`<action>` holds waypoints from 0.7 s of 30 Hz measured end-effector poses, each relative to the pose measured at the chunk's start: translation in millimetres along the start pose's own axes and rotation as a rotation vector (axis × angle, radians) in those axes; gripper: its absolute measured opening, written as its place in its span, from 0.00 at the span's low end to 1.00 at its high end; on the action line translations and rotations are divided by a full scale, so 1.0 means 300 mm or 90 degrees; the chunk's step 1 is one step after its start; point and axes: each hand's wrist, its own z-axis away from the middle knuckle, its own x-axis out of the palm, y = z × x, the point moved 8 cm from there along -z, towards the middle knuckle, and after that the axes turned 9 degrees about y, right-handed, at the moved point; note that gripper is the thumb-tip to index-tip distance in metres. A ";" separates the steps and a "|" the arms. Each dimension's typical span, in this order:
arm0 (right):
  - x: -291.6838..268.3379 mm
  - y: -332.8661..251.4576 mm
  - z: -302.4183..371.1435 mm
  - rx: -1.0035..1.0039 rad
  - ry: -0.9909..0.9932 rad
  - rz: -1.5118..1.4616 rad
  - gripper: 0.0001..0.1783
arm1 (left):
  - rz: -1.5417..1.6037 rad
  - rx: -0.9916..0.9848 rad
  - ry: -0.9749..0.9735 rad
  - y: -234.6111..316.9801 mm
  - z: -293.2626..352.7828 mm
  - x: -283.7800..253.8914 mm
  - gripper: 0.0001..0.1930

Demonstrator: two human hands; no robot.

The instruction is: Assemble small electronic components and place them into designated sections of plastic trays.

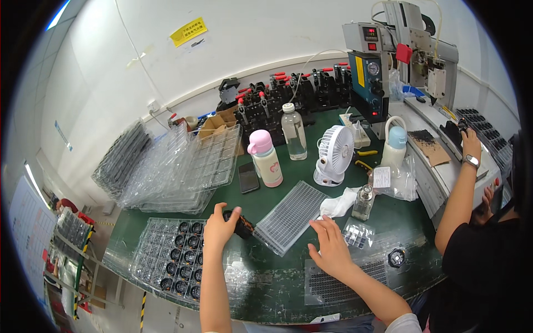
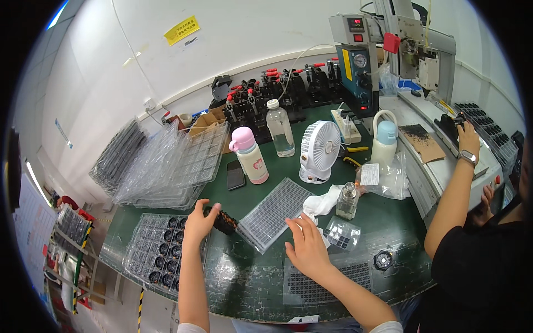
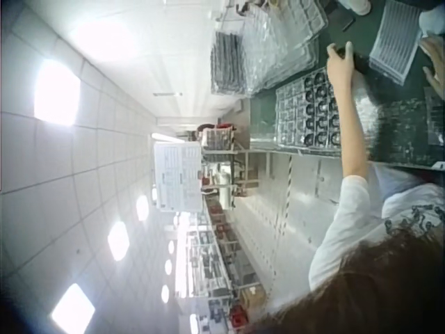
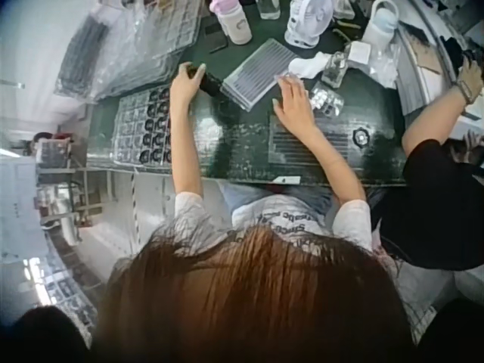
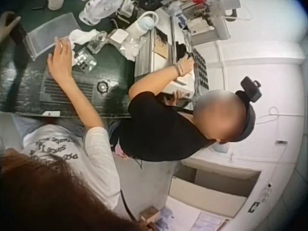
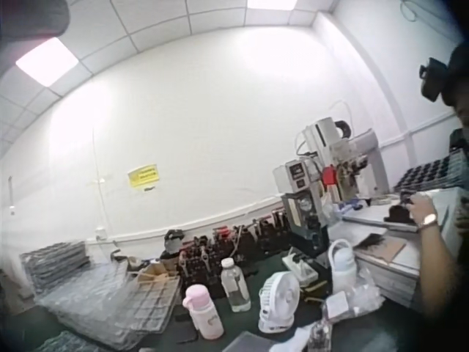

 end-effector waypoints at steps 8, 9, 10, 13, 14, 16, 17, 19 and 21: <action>0.018 -0.004 0.017 -0.019 -0.012 -0.001 0.33 | -0.146 0.082 -0.205 0.033 -0.013 0.093 0.33; 0.017 -0.003 0.017 -0.013 -0.010 -0.004 0.33 | -0.152 0.085 -0.208 0.032 -0.016 0.089 0.33; 0.017 -0.006 0.016 -0.022 -0.009 0.001 0.33 | -0.136 0.094 -0.215 0.035 -0.016 0.087 0.32; 0.017 -0.003 0.021 -0.026 -0.005 0.004 0.33 | -0.119 0.146 -0.212 0.055 -0.012 0.076 0.30; 0.019 -0.002 0.022 -0.030 -0.005 0.003 0.33 | -0.112 0.182 -0.197 0.069 -0.011 0.069 0.29; 0.024 0.003 0.026 -0.026 -0.003 0.005 0.33 | -0.128 0.205 -0.190 0.080 -0.012 0.066 0.29; 0.026 0.002 0.027 -0.028 -0.004 0.007 0.33 | -0.123 0.177 -0.206 0.079 -0.008 0.061 0.30; 0.025 0.005 0.030 -0.023 0.000 0.002 0.33 | -0.122 0.150 -0.225 0.078 -0.006 0.058 0.30; 0.025 0.004 0.031 -0.021 0.002 -0.004 0.34 | -0.108 0.162 -0.222 0.084 -0.007 0.048 0.31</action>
